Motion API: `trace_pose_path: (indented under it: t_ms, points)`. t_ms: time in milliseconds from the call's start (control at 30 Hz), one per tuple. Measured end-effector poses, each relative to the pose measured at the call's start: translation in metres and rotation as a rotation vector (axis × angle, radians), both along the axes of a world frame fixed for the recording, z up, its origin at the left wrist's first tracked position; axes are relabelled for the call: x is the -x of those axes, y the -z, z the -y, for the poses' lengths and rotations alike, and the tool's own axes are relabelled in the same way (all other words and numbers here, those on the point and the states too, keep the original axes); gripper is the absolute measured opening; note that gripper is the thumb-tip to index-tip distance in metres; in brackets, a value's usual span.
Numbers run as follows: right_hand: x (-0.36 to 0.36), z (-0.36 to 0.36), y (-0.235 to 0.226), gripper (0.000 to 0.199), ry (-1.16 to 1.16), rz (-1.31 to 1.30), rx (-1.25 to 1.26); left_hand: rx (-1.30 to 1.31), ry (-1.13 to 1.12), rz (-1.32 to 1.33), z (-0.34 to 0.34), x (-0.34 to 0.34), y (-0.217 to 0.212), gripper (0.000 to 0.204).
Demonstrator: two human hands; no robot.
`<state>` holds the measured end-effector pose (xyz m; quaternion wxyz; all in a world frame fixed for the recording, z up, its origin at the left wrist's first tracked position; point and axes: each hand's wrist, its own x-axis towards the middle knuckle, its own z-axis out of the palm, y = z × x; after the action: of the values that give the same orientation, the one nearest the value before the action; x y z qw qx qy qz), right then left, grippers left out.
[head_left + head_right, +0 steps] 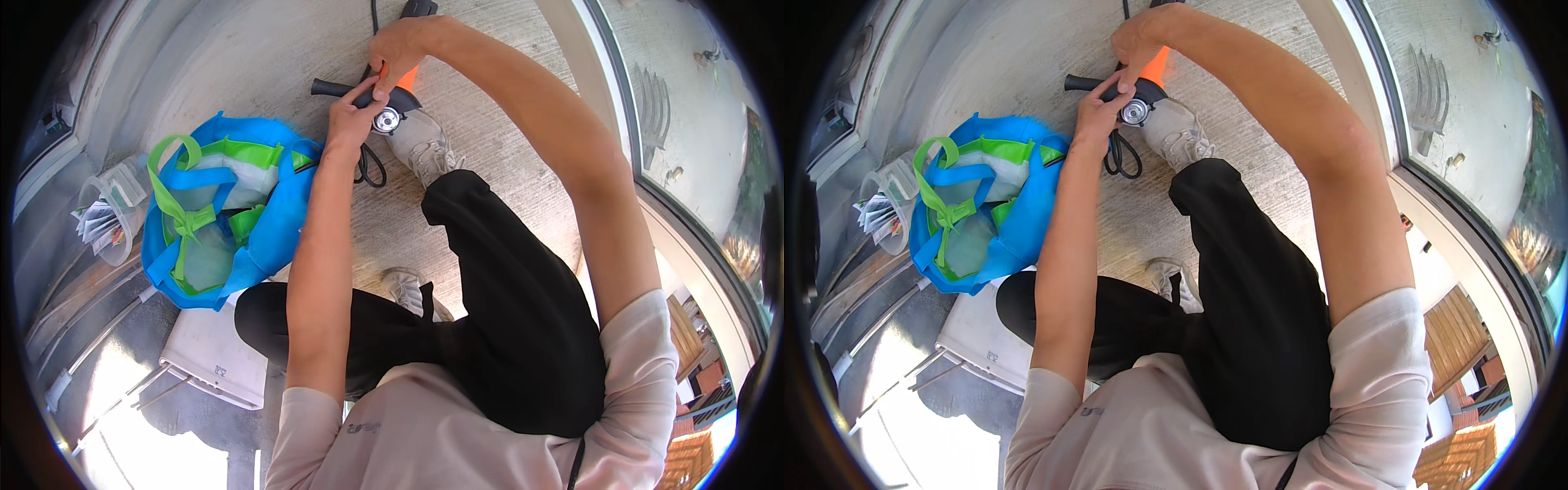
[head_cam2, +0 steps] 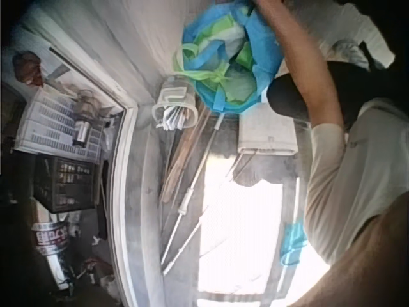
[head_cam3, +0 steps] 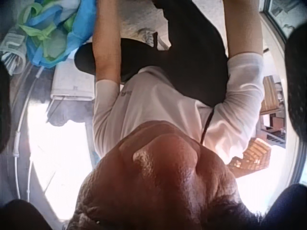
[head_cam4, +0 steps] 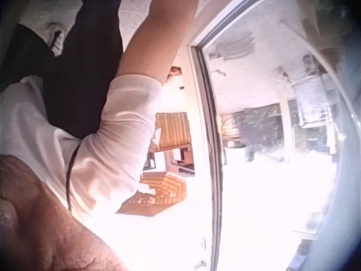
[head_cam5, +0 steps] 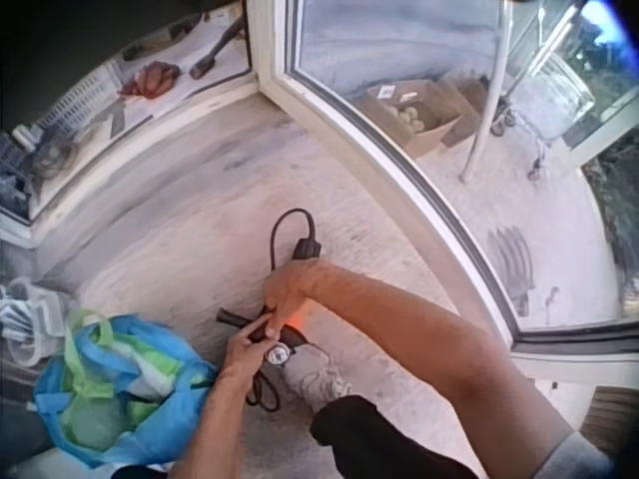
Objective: The person retrieves a blue bag and a drill from a cluttered storage area and moves to a balcony. They sit on the floor and use the drill to remove a bolt from a pitchfork head. Afterward, they use a hammer to separate the pitchfork head from its handle. Finally, they retrieve an angle grinder from the bag and attach a safety guard to it.
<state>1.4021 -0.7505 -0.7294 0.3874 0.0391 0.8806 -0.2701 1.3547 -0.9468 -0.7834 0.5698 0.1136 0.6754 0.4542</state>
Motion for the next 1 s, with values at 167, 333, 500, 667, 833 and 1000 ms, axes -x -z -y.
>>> trace_pose_path:
  t_ms: [167, 333, 500, 667, 833, 1000]
  points:
    - [-0.072, 0.029, 0.03, 0.052, 0.48, -0.926, -0.233, 0.162, -0.032, -0.007, -0.007, -0.014, -0.004, 0.046]
    - [-0.225, 0.146, -0.019, 0.032, 1.165, -0.917, -0.026, 0.186, 0.007, 0.146, -0.004, 0.008, 0.003, 0.041]
    - [-0.508, 0.384, -0.048, 0.034, 1.701, -0.027, -0.06, 0.211, 0.041, 0.127, -0.022, -0.015, 0.003, 0.044]
    - [-0.659, 0.556, -0.071, 0.036, 2.145, 0.371, -0.031, 0.313, -0.041, 0.178, -0.03, 0.023, 0.039, 0.048]
    - [-0.771, 0.493, -0.019, 0.043, 1.977, 0.416, -0.415, 0.274, 0.029, 0.003, -0.016, -0.04, 0.031, 0.047]
    - [-0.859, 0.34, 0.033, 0.065, 1.751, 0.32, -1.026, 0.197, -0.012, -0.098, -0.02, -0.066, 0.013, 0.048]
